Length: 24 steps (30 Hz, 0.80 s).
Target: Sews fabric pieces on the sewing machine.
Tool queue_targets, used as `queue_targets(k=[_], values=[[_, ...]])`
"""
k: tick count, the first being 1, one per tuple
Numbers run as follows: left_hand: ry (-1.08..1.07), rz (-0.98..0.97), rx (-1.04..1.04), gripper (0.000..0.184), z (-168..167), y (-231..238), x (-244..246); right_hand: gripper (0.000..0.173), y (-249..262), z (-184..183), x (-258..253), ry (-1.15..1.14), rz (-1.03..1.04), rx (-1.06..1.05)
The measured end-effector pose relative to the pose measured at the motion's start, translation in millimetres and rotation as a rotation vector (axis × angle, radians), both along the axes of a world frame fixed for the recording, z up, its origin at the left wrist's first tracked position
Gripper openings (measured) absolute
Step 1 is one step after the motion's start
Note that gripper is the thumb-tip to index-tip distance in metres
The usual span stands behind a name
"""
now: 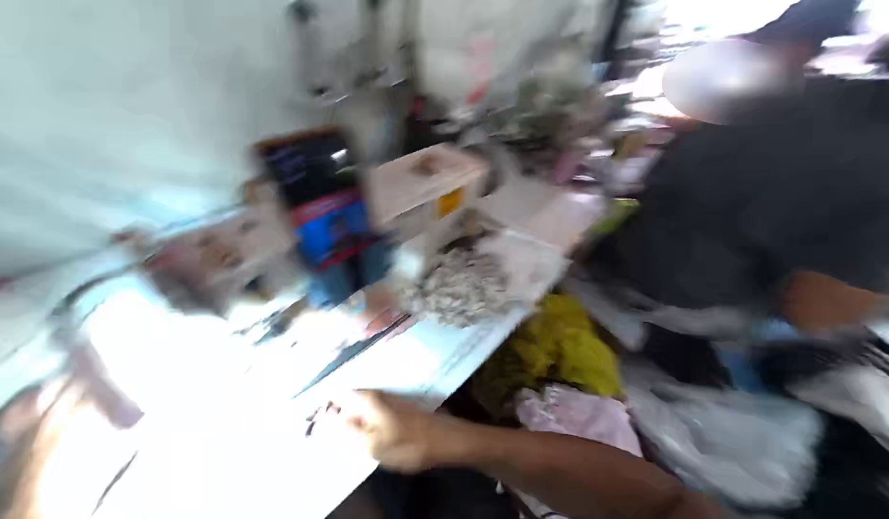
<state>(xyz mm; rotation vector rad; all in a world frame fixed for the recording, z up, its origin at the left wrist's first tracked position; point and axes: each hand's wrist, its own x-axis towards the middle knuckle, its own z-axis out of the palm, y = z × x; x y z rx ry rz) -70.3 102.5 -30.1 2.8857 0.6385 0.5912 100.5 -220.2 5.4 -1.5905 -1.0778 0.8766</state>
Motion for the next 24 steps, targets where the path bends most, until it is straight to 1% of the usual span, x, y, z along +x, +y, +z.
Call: queue_targets(k=[1, 2, 3, 4, 5, 7, 8, 11, 13, 16, 22, 24], values=[[0.045, 0.064, -0.061, 0.036, 18.5, -11.5, -0.5, 0.032, 12.4, -0.8, -5.7, -0.075, 0.019, 0.001], [0.084, 0.145, -0.117, 0.034, 34.5, -19.6, 7.4, 0.033, 26.0, -2.8, -7.9, -0.215, 0.029, 0.004], [0.13, 0.167, -0.096, 0.037, 39.4, -17.7, 12.5, 0.034, 38.8, -6.3, -8.6, -0.387, 0.022, 0.009], [0.188, 0.165, -0.066, 0.04, 39.0, -11.1, 12.9, 0.034, 51.2, -11.2, -9.8, -0.541, 0.003, 0.013], [0.209, 0.157, -0.023, 0.039, 32.9, -2.1, 11.1, 0.034, 63.1, -16.0, -10.8, -0.657, -0.024, 0.018], [0.192, 0.171, 0.032, 0.035, 20.3, 10.1, 5.9, 0.035, 84.2, -20.6, -13.2, -0.8, -0.072, 0.012], [0.19, 0.175, 0.022, 0.034, 20.1, 11.5, 4.9, 0.037, 93.6, -20.7, -14.2, -0.852, -0.088, 0.0], [0.194, 0.169, -0.014, 0.029, 24.3, 10.9, 2.4, 0.036, 121.2, -15.6, -20.4, -0.949, -0.092, -0.087], [0.15, 0.154, -0.011, 0.028, 24.8, 10.9, 1.2, 0.036, 137.9, -15.2, -25.7, -1.006, -0.084, -0.134], [0.079, 0.133, -0.006, 0.026, 25.3, 11.3, 0.2, 0.034, 156.6, -20.5, -32.3, -1.08, -0.116, -0.113], [0.03, 0.108, -0.009, 0.024, 26.9, 10.9, -1.3, 0.035, 169.5, -16.0, -36.6, -1.092, -0.116, -0.152], [0.031, 0.102, -0.011, 0.024, 27.5, 10.2, -1.1, 0.031, 171.7, -17.2, -36.6, -1.088, -0.103, -0.143]])
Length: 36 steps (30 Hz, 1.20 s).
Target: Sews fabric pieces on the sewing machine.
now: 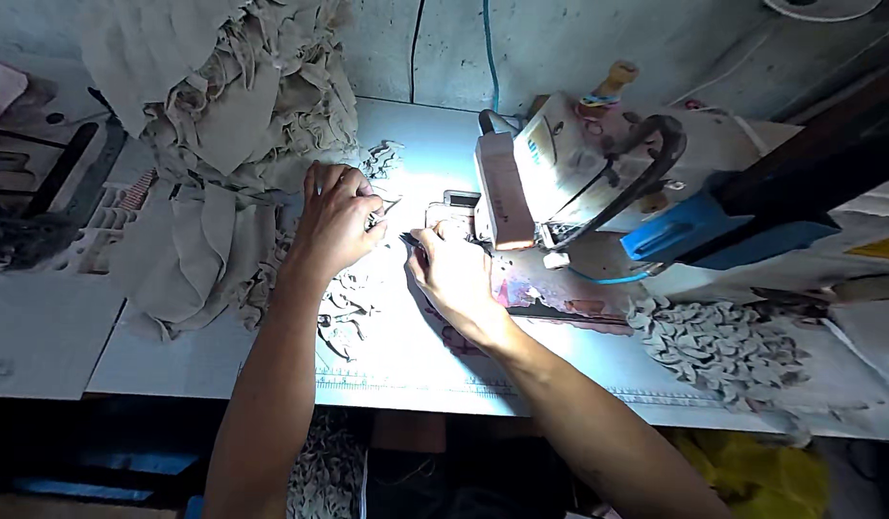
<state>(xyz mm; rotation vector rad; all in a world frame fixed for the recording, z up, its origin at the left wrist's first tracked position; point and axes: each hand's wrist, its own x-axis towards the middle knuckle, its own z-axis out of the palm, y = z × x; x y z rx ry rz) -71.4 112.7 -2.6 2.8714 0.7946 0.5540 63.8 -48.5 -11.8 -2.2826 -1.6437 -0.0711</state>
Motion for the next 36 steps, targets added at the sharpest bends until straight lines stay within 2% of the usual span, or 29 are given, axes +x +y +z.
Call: queue_targets(k=[3, 10, 14, 16, 18, 22, 28, 29, 33, 36], values=[[0.014, -0.004, -0.005, 0.022, 1.1, -0.6, 0.2, 0.026, 1.0, -5.1, 2.9, -0.009, 0.019, 0.033], [-0.027, -0.03, 0.005, 0.021, 1.0, 1.5, -1.2, 0.032, -10.2, -4.7, 8.8, 0.049, 0.015, 0.101], [-0.06, -0.044, 0.016, 0.021, 0.2, 3.9, -2.9, 0.022, -7.3, -6.1, 7.6, 0.079, 0.072, 0.067], [-0.07, -0.049, 0.005, 0.022, -0.4, 5.8, -4.1, 0.021, -18.3, -6.1, 6.7, 0.084, 0.091, 0.059], [-0.107, -0.076, -0.026, 0.022, -1.7, 6.3, -5.0, 0.027, -45.6, -8.8, 9.7, 0.134, 0.084, 0.067], [-0.189, -0.258, -0.151, 0.023, 3.0, -6.8, 2.5, 0.031, -112.2, -20.7, 36.4, 0.152, -0.036, 0.194], [-0.02, -0.624, -0.396, 0.029, 25.9, -86.6, 10.1, 0.035, -173.6, -19.6, 81.5, 0.077, -0.179, 0.186], [-0.01, -0.597, -0.38, 0.034, 24.7, -97.8, 4.1, 0.036, -177.8, -20.5, 83.6, 0.079, -0.188, 0.18], [0.023, -0.273, -0.179, 0.039, 9.4, -127.4, -14.4, 0.037, -184.5, -24.2, 82.8, 0.106, -0.187, 0.192], [0.103, -0.194, -0.142, 0.044, -10.4, -141.7, -18.5, 0.038, -183.8, -21.0, 76.3, 0.157, -0.164, 0.211]])
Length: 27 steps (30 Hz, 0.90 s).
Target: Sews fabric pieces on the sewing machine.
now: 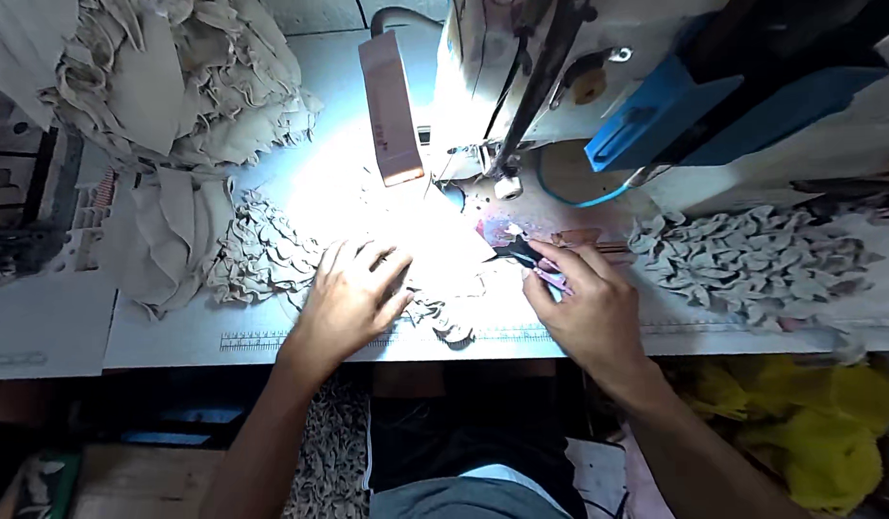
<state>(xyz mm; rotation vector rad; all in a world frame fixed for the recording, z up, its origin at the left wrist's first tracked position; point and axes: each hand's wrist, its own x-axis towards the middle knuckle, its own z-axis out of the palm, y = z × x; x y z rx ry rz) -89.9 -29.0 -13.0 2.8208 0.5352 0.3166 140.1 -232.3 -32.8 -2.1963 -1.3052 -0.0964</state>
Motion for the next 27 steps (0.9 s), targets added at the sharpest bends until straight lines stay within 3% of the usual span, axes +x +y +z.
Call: queue_targets(k=[4, 9, 13, 16, 21, 27], values=[[0.022, 0.041, -0.024, 0.058, -1.7, -12.2, -0.3, 0.049, 11.0, 7.3, -13.2, 0.031, 0.183, 0.034], [0.072, 0.105, -0.009, 0.079, -0.7, -27.0, -4.6, 0.057, 26.7, 6.2, -17.7, -0.061, 0.294, -0.184], [0.111, 0.118, 0.058, 0.073, 0.9, -36.9, -18.3, 0.05, -9.7, 14.5, -27.3, -0.086, 0.241, -0.272], [0.05, 0.088, 0.018, 0.067, 6.6, -36.1, -14.9, 0.056, -29.0, 25.1, -22.1, -0.011, 0.204, -0.256], [0.012, 0.126, 0.053, 0.06, 2.2, -22.5, 12.8, 0.062, -12.3, 29.6, 5.8, 0.043, 0.059, -0.191], [0.08, 0.131, 0.124, 0.063, -4.8, -20.7, 19.6, 0.038, -4.9, 4.1, 30.1, -0.197, -0.039, -0.23]])
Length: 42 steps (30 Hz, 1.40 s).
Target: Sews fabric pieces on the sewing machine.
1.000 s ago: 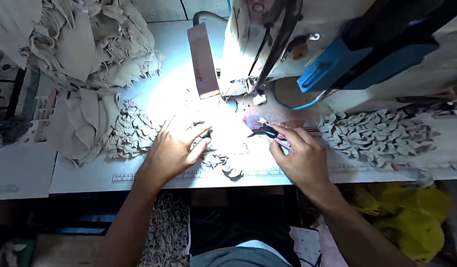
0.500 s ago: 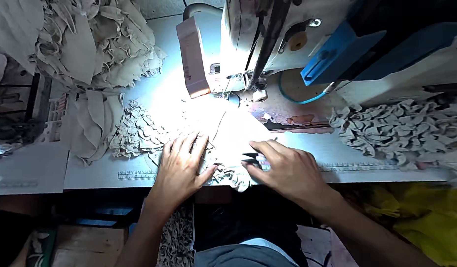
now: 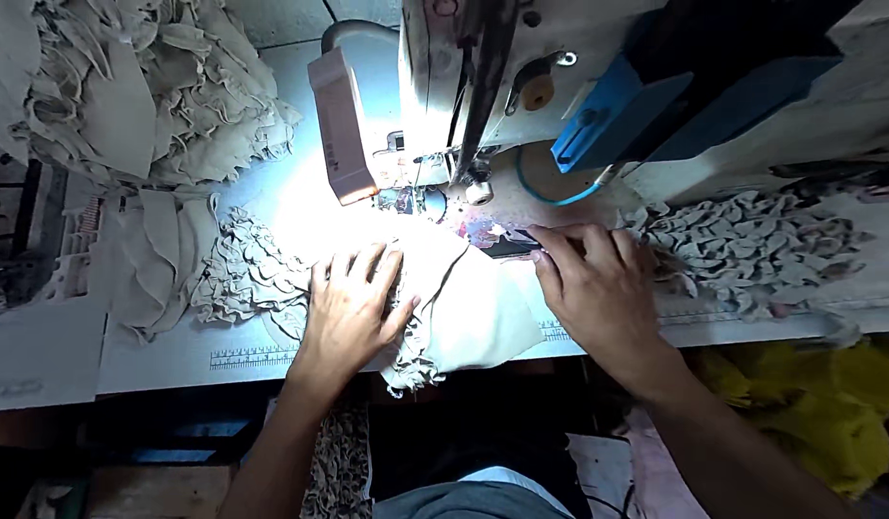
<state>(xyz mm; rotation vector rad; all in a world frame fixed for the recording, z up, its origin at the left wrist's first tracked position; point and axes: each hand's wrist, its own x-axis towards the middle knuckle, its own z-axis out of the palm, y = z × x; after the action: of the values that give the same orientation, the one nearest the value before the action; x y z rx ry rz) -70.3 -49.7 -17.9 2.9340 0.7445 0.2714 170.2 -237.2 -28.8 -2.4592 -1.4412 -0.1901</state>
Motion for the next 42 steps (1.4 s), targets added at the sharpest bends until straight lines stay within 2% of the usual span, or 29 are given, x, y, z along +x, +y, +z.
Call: queue_targets(k=[4, 7, 10, 16, 29, 32, 35, 39, 42], values=[[-0.159, -0.098, -0.039, 0.045, 6.7, 9.1, 13.2, 0.034, 7.8, 5.9, -31.6, 0.017, 0.072, 0.147], [-0.116, -0.172, -0.083, 0.038, 2.6, 17.3, 28.1, 0.033, 32.1, 0.9, -64.6, 0.179, 0.223, 0.252], [0.029, -0.073, -0.07, 0.046, -1.6, 19.4, 32.4, 0.041, 54.0, -15.5, -64.0, 0.18, 0.281, 0.161], [-0.01, 0.08, -0.094, 0.059, -10.6, 12.6, 35.0, 0.046, 47.5, -13.5, -22.2, 0.028, 0.389, -0.004], [-0.006, 0.138, -0.083, 0.061, -14.7, 8.2, 53.2, 0.05, 52.3, -12.7, -4.3, 0.023, 0.407, -0.018], [-0.101, 0.114, -0.118, 0.059, -8.8, 4.9, 44.0, 0.044, 42.7, -8.3, -9.3, 0.032, 0.421, 0.064], [-0.264, 0.113, -0.11, 0.046, 0.1, -6.1, 18.3, 0.038, 24.8, -8.0, -16.9, 0.095, 0.39, 0.194], [-0.353, 0.274, -0.008, 0.031, 8.6, -15.6, -31.8, 0.032, 7.1, -23.6, -16.4, 0.126, 0.327, 0.302], [-0.334, 0.439, 0.087, 0.031, 14.4, -7.5, -64.4, 0.029, 5.6, -22.7, -16.4, 0.123, 0.315, 0.386]])
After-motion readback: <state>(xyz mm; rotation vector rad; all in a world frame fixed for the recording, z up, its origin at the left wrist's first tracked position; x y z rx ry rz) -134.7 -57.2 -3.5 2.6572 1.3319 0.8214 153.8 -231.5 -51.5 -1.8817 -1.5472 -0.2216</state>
